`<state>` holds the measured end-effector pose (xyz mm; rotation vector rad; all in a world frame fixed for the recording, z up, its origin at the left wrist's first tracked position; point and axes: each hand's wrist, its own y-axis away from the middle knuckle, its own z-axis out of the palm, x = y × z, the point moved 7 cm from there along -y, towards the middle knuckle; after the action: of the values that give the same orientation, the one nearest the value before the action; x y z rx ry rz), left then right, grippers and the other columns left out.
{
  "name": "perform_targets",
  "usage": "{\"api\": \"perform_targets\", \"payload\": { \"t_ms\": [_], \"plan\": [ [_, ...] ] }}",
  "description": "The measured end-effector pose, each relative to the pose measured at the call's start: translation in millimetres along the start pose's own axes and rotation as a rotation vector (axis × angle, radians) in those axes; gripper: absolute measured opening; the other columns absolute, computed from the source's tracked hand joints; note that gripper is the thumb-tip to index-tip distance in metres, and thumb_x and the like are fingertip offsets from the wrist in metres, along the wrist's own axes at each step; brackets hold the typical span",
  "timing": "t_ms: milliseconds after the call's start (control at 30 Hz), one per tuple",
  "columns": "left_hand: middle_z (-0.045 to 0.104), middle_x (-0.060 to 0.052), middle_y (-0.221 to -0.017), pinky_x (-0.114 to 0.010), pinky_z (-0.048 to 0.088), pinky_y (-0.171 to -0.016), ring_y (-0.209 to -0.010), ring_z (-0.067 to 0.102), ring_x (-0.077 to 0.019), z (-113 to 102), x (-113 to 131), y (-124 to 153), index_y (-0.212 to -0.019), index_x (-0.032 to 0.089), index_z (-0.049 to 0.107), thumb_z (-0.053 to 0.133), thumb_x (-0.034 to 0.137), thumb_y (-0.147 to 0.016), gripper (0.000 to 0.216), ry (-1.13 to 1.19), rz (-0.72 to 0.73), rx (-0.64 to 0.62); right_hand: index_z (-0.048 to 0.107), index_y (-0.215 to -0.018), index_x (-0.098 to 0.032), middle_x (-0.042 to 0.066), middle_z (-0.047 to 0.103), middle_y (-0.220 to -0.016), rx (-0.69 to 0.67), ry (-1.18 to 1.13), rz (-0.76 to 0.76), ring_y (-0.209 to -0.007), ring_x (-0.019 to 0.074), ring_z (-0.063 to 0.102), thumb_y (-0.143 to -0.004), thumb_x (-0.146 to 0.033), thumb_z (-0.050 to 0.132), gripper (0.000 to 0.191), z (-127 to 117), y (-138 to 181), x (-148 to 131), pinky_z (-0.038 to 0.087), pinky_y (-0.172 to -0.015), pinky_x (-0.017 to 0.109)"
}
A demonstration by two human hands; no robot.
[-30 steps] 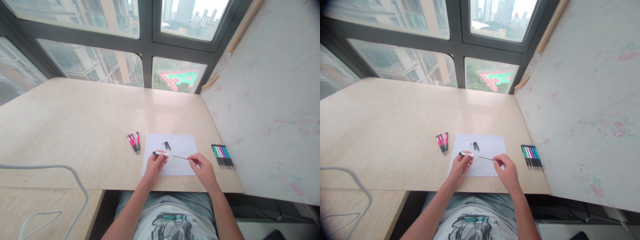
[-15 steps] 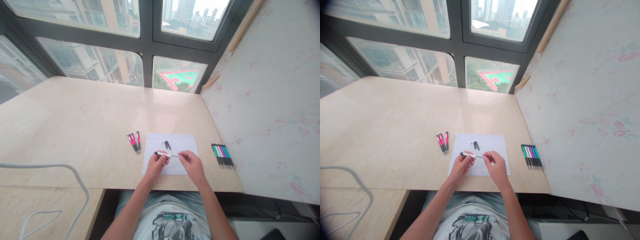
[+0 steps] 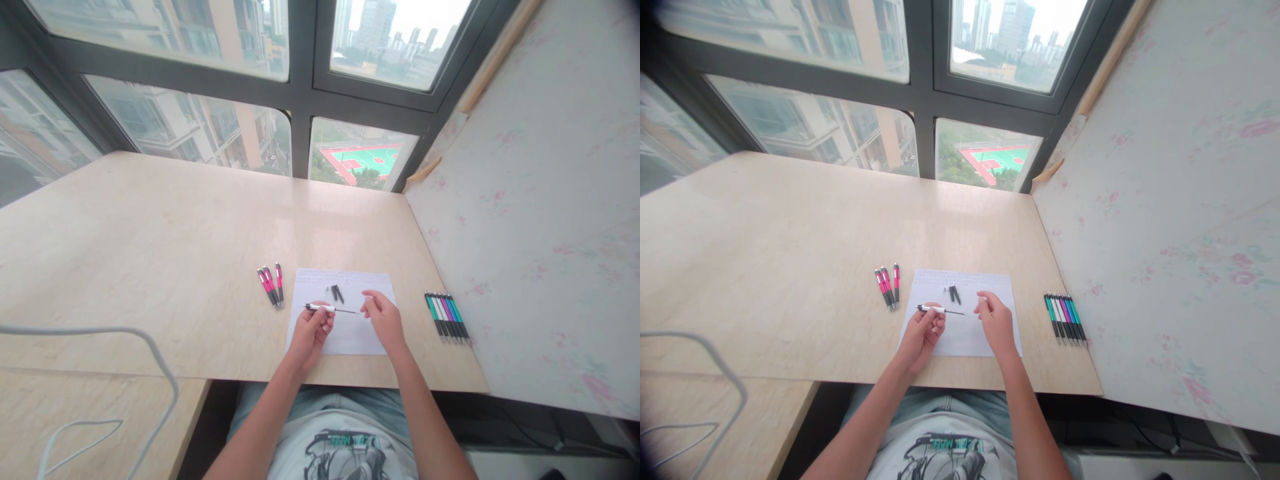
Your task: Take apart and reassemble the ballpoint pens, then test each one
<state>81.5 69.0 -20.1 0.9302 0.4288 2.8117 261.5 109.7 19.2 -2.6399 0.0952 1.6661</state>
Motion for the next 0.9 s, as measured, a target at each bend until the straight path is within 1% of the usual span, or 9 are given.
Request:
{"api": "perform_targets", "payload": {
  "t_ms": [33, 67, 133, 233, 333, 533, 767, 833, 900],
  "plan": [
    [0.064, -0.004, -0.075, -0.016, 0.043, -0.056, -0.063, 0.054, -0.0066, -1, 0, 0, -0.091, 0.013, 0.067, 0.078, 0.025, -0.076, 0.023, 0.032, -0.013, 0.002, 0.069, -0.105, -0.018, 0.005, 0.070, -0.078, -0.025, 0.100, -0.047, -0.070, 0.0185, 0.063, -0.088, -0.037, 0.050, 0.032, 6, -7, 0, 0.049, -0.068, 0.031],
    [0.064, -0.004, -0.075, -0.015, 0.043, -0.056, -0.062, 0.054, -0.0063, -2, 0, -1, -0.091, 0.013, 0.067, 0.078, 0.023, -0.075, 0.022, 0.068, -0.025, 0.006, 0.070, -0.105, -0.018, 0.005, 0.070, -0.084, -0.052, 0.183, -0.098, -0.072, 0.0179, 0.062, -0.085, -0.031, 0.052, 0.030, 13, -12, -1, 0.049, -0.072, 0.032],
    [0.063, -0.003, -0.076, -0.014, 0.045, -0.056, -0.063, 0.054, -0.0057, -3, 0, -1, -0.091, 0.013, 0.067, 0.079, 0.022, -0.074, 0.023, 0.147, -0.042, 0.018, 0.069, -0.111, -0.019, 0.005, 0.068, -0.090, -0.111, 0.296, -0.170, -0.071, 0.0165, 0.060, -0.082, -0.021, 0.052, 0.034, 28, -21, -4, 0.048, -0.075, 0.032],
    [0.062, -0.003, -0.075, -0.012, 0.046, -0.056, -0.063, 0.054, -0.0050, -5, -1, -1, -0.091, 0.013, 0.067, 0.080, 0.021, -0.074, 0.023, 0.220, -0.061, 0.024, 0.067, -0.117, -0.022, 0.004, 0.066, -0.089, -0.163, 0.392, -0.222, -0.071, 0.0160, 0.057, -0.080, -0.014, 0.053, 0.041, 43, -28, -6, 0.046, -0.074, 0.030],
    [0.063, -0.003, -0.076, -0.012, 0.046, -0.056, -0.062, 0.054, -0.0049, -4, -1, -1, -0.091, 0.012, 0.067, 0.079, 0.021, -0.074, 0.023, 0.210, -0.068, 0.011, 0.068, -0.116, -0.023, 0.003, 0.065, -0.084, -0.180, 0.444, -0.238, -0.072, 0.0165, 0.058, -0.080, -0.013, 0.054, 0.040, 49, -30, -7, 0.044, -0.072, 0.029],
    [0.063, -0.003, -0.076, -0.013, 0.047, -0.056, -0.062, 0.055, -0.0059, -5, -1, -2, -0.090, 0.013, 0.066, 0.080, 0.023, -0.073, 0.024, 0.153, -0.049, 0.025, 0.072, -0.101, -0.025, 0.002, 0.064, -0.081, -0.184, 0.471, -0.232, -0.070, 0.0162, 0.057, -0.082, -0.012, 0.053, 0.030, 52, -29, -6, 0.041, -0.069, 0.027],
    [0.064, -0.004, -0.076, -0.013, 0.046, -0.054, -0.062, 0.056, -0.0061, -4, -1, -2, -0.092, 0.012, 0.066, 0.080, 0.022, -0.073, 0.026, 0.142, -0.044, 0.032, 0.067, -0.091, -0.021, 0.004, 0.065, -0.086, -0.119, 0.458, -0.210, -0.071, 0.0166, 0.057, -0.077, -0.014, 0.055, 0.019, 47, -28, -9, 0.042, -0.068, 0.028],
    [0.064, -0.004, -0.076, -0.014, 0.046, -0.054, -0.062, 0.056, -0.0061, -4, -1, -1, -0.092, 0.012, 0.066, 0.081, 0.022, -0.072, 0.027, 0.133, -0.042, 0.036, 0.065, -0.085, -0.020, 0.004, 0.065, -0.083, -0.091, 0.395, -0.188, -0.069, 0.0167, 0.058, -0.077, -0.017, 0.055, 0.013, 43, -26, -9, 0.043, -0.068, 0.029],
    [0.064, -0.003, -0.075, -0.014, 0.046, -0.054, -0.062, 0.056, -0.0064, -3, -1, 0, -0.091, 0.013, 0.066, 0.081, 0.024, -0.072, 0.027, 0.116, -0.037, 0.044, 0.064, -0.082, -0.019, 0.003, 0.065, -0.079, -0.059, 0.238, -0.137, -0.068, 0.0167, 0.058, -0.078, -0.022, 0.058, 0.008, 35, -22, -7, 0.044, -0.068, 0.030]
  ]
}}
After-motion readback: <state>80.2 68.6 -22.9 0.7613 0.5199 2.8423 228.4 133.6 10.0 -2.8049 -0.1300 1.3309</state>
